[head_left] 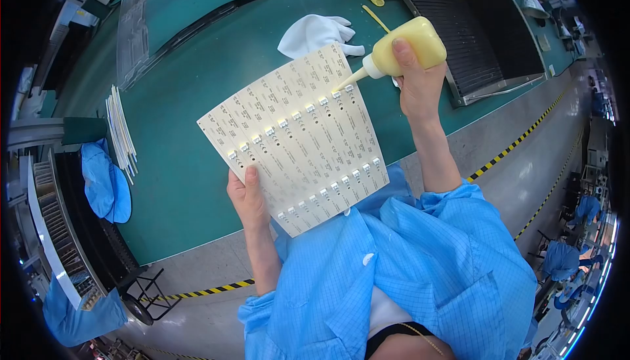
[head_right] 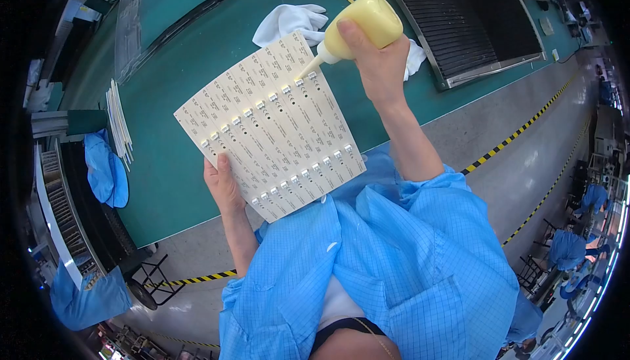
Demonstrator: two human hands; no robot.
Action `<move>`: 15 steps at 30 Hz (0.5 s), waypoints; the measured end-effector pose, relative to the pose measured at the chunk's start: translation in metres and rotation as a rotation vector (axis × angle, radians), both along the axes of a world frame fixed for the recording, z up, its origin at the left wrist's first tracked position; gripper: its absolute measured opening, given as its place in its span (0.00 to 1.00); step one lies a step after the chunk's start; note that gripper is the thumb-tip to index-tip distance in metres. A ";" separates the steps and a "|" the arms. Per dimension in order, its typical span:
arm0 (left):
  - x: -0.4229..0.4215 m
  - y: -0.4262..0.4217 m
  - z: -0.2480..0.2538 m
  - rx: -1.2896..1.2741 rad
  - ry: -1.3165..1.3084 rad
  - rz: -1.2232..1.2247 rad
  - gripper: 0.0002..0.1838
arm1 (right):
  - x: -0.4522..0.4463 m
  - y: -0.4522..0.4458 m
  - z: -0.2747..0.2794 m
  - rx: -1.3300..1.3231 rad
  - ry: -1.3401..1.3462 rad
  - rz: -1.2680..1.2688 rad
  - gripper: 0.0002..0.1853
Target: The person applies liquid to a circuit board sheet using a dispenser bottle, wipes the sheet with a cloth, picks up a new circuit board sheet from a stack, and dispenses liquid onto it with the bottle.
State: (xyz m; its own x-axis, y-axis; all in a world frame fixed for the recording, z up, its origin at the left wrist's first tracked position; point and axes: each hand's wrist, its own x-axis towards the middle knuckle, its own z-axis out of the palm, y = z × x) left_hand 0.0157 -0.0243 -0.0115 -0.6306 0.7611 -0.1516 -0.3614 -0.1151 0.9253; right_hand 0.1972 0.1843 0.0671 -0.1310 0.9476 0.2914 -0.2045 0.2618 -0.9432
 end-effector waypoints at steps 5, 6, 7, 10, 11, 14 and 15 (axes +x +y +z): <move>-0.001 0.000 -0.001 -0.006 -0.005 -0.001 0.25 | 0.001 0.001 0.004 0.034 -0.064 0.006 0.13; -0.001 0.000 -0.001 -0.003 -0.004 -0.002 0.25 | 0.001 0.002 0.005 0.040 -0.069 0.004 0.13; -0.001 0.000 -0.001 0.000 -0.003 -0.004 0.25 | 0.002 0.003 0.005 0.046 -0.074 0.003 0.13; -0.001 0.000 -0.001 0.005 -0.002 -0.003 0.25 | 0.007 0.004 0.001 0.028 -0.068 -0.023 0.12; 0.000 0.000 0.000 0.006 -0.002 -0.002 0.25 | 0.007 0.004 0.001 -0.004 -0.012 -0.030 0.12; -0.001 0.000 -0.002 0.014 -0.013 -0.006 0.25 | 0.009 0.003 0.000 -0.098 0.157 -0.021 0.12; -0.001 0.000 -0.002 0.013 -0.012 -0.004 0.25 | 0.011 0.005 -0.001 -0.130 0.215 0.000 0.13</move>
